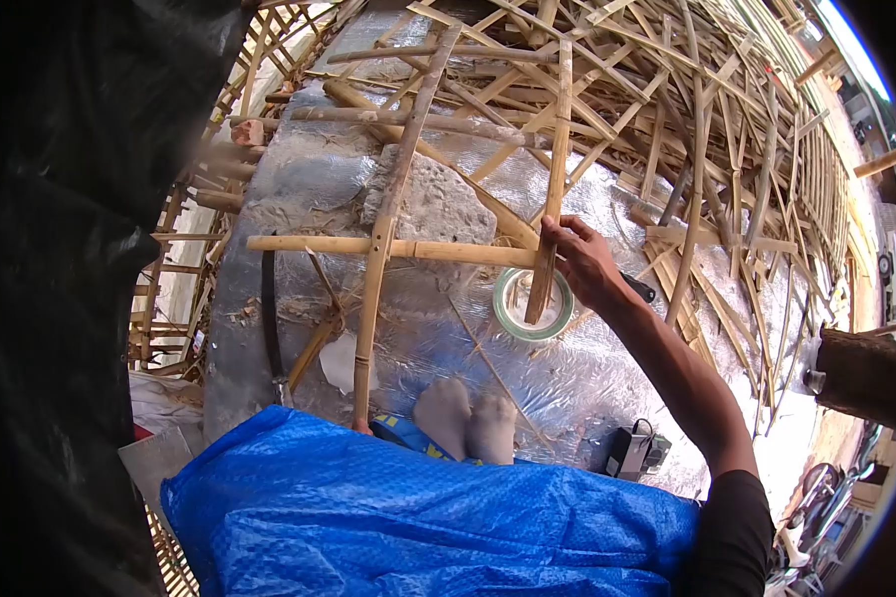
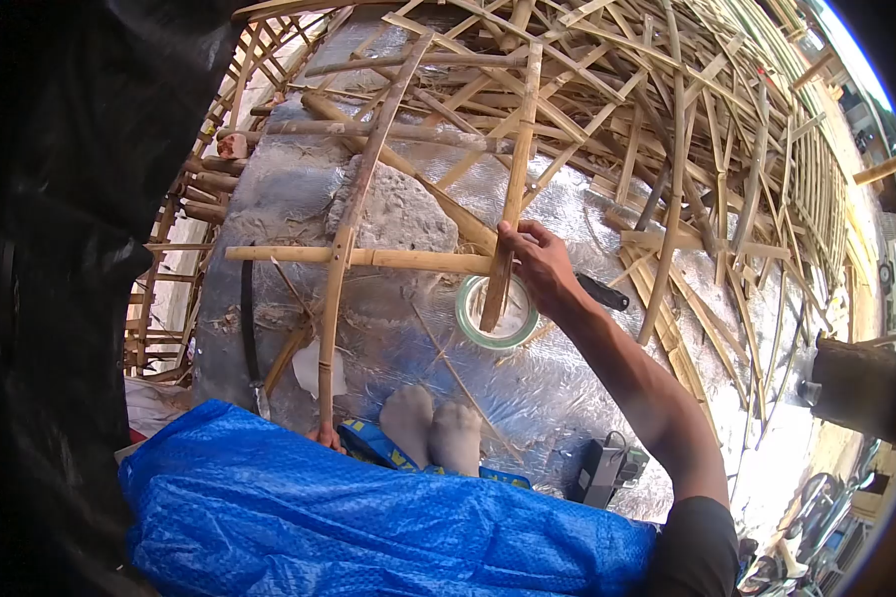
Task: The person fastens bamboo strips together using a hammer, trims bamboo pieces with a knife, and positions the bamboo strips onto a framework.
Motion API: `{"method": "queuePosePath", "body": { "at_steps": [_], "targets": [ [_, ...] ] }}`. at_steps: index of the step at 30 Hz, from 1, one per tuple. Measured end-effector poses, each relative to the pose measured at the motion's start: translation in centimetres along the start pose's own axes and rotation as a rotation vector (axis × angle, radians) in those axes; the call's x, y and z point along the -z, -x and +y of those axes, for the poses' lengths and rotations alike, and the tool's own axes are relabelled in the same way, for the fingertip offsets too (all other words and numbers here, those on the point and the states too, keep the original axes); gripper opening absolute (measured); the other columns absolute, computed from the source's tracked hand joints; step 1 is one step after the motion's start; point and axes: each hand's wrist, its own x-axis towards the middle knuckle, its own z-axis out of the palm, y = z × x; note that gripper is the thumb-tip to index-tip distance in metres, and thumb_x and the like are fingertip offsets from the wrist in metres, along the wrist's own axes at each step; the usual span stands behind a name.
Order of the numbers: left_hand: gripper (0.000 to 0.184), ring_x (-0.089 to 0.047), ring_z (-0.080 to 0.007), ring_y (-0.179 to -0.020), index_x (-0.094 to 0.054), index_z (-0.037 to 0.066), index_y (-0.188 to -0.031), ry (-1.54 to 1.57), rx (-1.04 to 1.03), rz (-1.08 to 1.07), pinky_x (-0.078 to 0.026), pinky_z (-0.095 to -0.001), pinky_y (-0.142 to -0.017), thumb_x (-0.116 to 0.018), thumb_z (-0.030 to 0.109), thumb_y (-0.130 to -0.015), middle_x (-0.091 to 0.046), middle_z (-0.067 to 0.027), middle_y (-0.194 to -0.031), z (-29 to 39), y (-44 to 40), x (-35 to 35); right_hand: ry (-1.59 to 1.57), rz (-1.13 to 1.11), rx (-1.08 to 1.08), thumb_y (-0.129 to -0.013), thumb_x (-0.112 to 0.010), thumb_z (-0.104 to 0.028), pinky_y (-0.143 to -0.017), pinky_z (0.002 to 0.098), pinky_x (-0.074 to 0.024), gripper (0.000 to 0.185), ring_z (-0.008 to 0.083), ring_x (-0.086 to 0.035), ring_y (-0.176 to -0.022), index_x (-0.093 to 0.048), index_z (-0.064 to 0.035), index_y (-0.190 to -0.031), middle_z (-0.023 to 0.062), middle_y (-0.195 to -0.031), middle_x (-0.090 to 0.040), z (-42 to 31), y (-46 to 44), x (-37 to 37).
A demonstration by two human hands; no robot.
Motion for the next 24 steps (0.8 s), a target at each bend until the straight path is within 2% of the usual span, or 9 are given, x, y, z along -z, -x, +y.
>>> {"method": "queuePosePath", "body": {
  "at_steps": [3,5,10,12,15,18,24],
  "targets": [
    [0.047,-0.030,-0.0083,-0.039,-0.044,0.009,-0.074,-0.017,0.017,-0.029,-0.023,-0.0277,-0.036,-0.043,0.046,-0.103,-0.032,0.0011,-0.050,-0.6,0.0,0.6,0.003,0.002,0.015,-0.094,-0.067,-0.028,-0.084,0.0317,-0.0479,0.026,0.0096,-0.057,-0.086,-0.058,-0.0063,-0.105,-0.0013,-0.092,-0.058,0.2,0.0,0.1],
    [0.047,-0.031,-0.0085,-0.039,-0.044,0.009,-0.074,-0.035,0.026,-0.049,-0.023,-0.0278,-0.036,-0.042,0.045,-0.103,-0.033,0.0010,-0.050,-1.1,0.2,1.2,-0.012,0.021,0.025,-0.091,-0.070,-0.033,-0.082,0.0340,-0.0477,0.036,0.0143,-0.058,-0.090,-0.059,-0.0029,-0.107,0.0035,-0.096,-0.062,0.6,0.0,0.0],
    [0.047,-0.031,-0.0089,-0.039,-0.045,0.008,-0.075,-0.082,0.042,-0.105,-0.024,-0.0281,-0.036,-0.042,0.045,-0.104,-0.034,0.0006,-0.050,-2.7,0.3,2.9,0.035,-0.032,-0.049,-0.091,-0.068,-0.040,-0.084,0.0331,-0.0474,0.044,0.0167,-0.059,-0.092,-0.060,-0.0011,-0.108,0.0059,-0.098,-0.060,-0.2,0.7,-0.2],
    [0.047,-0.031,-0.0090,-0.039,-0.045,0.008,-0.074,-0.075,0.067,-0.113,-0.024,-0.0282,-0.036,-0.042,0.045,-0.104,-0.033,0.0006,-0.050,-1.0,0.9,1.6,0.085,-0.053,-0.060,-0.091,-0.066,-0.045,-0.084,0.0319,-0.0471,0.049,0.0167,-0.059,-0.092,-0.060,-0.0012,-0.112,0.0063,-0.099,-0.060,-0.7,1.2,-0.2],
    [0.049,-0.031,-0.0093,-0.039,-0.044,0.008,-0.074,-0.037,0.103,-0.108,-0.024,-0.0284,-0.036,-0.041,0.047,-0.103,-0.033,0.0008,-0.050,1.1,1.6,-0.3,0.130,-0.045,-0.040,-0.094,-0.063,-0.044,-0.081,0.0314,-0.0478,0.047,0.0157,-0.059,-0.088,-0.062,-0.0005,-0.111,0.0058,-0.098,-0.061,-0.7,1.0,0.0],
    [0.048,-0.030,-0.0098,-0.039,-0.044,0.009,-0.074,-0.050,0.086,-0.071,-0.024,-0.0284,-0.036,-0.042,0.048,-0.103,-0.032,0.0009,-0.050,0.3,1.4,0.3,0.324,-0.031,0.106,-0.098,-0.057,-0.043,-0.077,0.0324,-0.0493,0.046,0.0136,-0.059,-0.085,-0.065,0.0011,-0.104,0.0054,-0.091,-0.063,-0.9,0.1,0.5],
    [0.047,-0.029,-0.0114,-0.037,-0.044,0.008,-0.074,-0.056,-0.036,-0.072,-0.024,-0.0279,-0.035,-0.043,0.046,-0.103,-0.031,-0.0014,-0.049,-0.9,0.8,0.4,0.353,0.047,0.096,-0.095,-0.060,-0.046,-0.076,0.0322,-0.0508,0.046,0.0145,-0.060,-0.080,-0.065,-0.0008,-0.104,0.0044,-0.089,-0.064,-2.9,-1.6,1.3]
  ]
}}
